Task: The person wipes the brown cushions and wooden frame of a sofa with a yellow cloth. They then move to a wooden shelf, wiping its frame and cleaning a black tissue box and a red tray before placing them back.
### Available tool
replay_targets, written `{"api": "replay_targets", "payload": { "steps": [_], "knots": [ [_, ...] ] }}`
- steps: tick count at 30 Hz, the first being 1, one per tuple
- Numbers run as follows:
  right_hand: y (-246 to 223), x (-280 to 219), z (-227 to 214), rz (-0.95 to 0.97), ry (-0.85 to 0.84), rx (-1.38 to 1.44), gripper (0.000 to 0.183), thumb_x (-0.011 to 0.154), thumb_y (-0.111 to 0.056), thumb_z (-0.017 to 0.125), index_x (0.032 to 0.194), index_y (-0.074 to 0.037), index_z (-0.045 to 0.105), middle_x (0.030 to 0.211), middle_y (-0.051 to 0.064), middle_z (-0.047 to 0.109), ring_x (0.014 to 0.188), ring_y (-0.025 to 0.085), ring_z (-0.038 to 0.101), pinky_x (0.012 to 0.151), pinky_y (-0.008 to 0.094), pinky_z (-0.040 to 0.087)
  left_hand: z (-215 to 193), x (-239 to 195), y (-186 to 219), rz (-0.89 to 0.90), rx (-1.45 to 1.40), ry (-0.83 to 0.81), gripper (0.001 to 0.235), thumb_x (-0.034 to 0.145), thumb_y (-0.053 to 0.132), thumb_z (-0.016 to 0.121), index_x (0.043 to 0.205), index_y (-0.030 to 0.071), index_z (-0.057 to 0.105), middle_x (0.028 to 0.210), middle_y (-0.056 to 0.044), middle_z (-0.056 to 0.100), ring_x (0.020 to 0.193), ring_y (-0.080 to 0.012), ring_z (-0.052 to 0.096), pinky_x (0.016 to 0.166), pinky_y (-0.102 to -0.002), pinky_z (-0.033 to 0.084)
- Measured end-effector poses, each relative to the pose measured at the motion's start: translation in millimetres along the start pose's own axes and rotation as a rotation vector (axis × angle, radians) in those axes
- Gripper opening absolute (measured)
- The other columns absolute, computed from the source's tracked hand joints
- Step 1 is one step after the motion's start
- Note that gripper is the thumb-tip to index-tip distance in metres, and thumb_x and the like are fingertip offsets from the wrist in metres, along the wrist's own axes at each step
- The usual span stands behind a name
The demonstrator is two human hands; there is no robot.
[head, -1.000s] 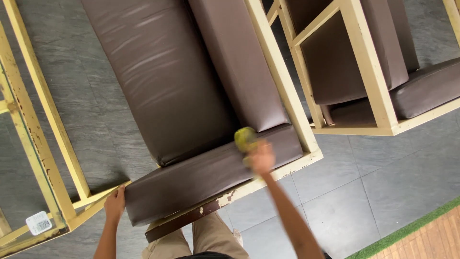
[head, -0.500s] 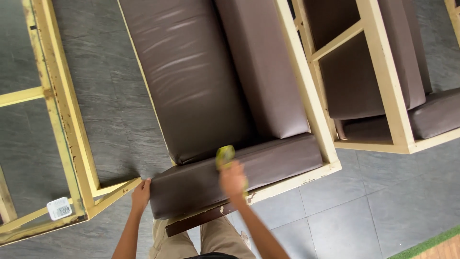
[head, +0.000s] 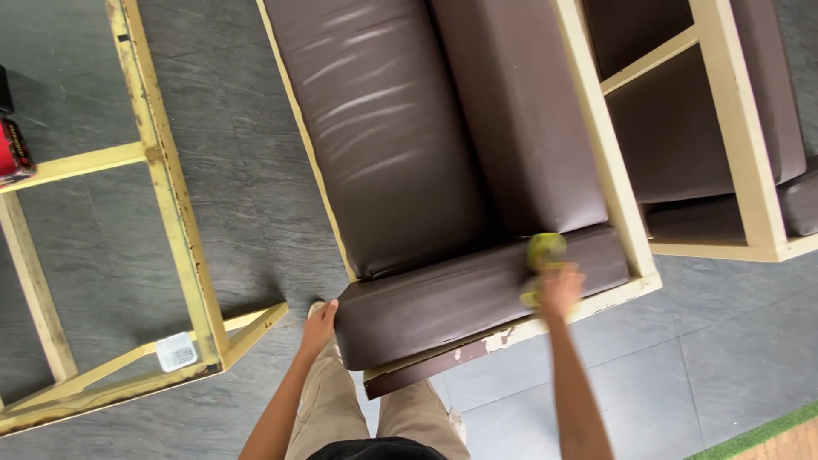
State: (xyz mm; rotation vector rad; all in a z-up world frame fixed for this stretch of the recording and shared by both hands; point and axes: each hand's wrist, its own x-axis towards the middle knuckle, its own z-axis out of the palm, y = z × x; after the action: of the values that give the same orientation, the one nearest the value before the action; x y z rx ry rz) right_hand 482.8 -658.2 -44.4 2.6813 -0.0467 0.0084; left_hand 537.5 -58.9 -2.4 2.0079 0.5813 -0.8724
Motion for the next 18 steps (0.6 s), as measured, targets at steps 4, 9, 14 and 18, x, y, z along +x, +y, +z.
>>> {"api": "replay_targets", "payload": {
  "steps": [4,9,14,18],
  "knots": [
    [19,10,34,0.404,0.088,-0.019,0.046,0.095,-0.02,0.066,0.132,-0.048,0.066,0.129,0.018,0.046,0.113,0.048,0.054,0.067,0.05,0.062,-5,-1,-5,0.042,-0.02,-0.073,0.075,0.103,0.067,0.042,0.148,0.01,0.06,0.143,-0.022,0.062,0.136,-0.0407,0.054,0.117,-0.051,0.039],
    [-221,17,-171,0.183,0.489,-0.573,0.044,0.103,-0.025,0.043,0.128,-0.007,0.075,0.117,0.027,0.073,0.096,0.033,0.075,0.07,0.04,0.061,-12,17,-23,0.11,-0.118,-0.126,0.067,0.109,0.059,0.041,0.149,0.009,0.059,0.132,-0.023,0.069,0.125,-0.0411,0.063,0.107,-0.054,0.046],
    [-391,-64,-298,-0.439,-0.307,0.541,0.056,0.089,-0.002,0.063,0.141,-0.021,0.057,0.141,0.025,0.052,0.118,0.043,0.054,0.086,0.056,0.055,-19,22,-24,0.06,-0.001,-0.205,0.062,0.099,0.061,0.033,0.141,0.028,0.066,0.146,-0.002,0.063,0.137,-0.0237,0.056,0.114,-0.037,0.04],
    [-361,-61,-252,-0.391,-0.012,0.569,0.062,0.065,-0.01,0.078,0.125,-0.023,0.068,0.131,0.02,0.056,0.098,0.041,0.057,0.071,0.051,0.051,-31,24,-30,0.103,-0.008,-0.239,0.065,0.099,0.06,0.033,0.141,0.023,0.065,0.147,-0.003,0.062,0.138,-0.0244,0.055,0.116,-0.04,0.04]
  ]
}}
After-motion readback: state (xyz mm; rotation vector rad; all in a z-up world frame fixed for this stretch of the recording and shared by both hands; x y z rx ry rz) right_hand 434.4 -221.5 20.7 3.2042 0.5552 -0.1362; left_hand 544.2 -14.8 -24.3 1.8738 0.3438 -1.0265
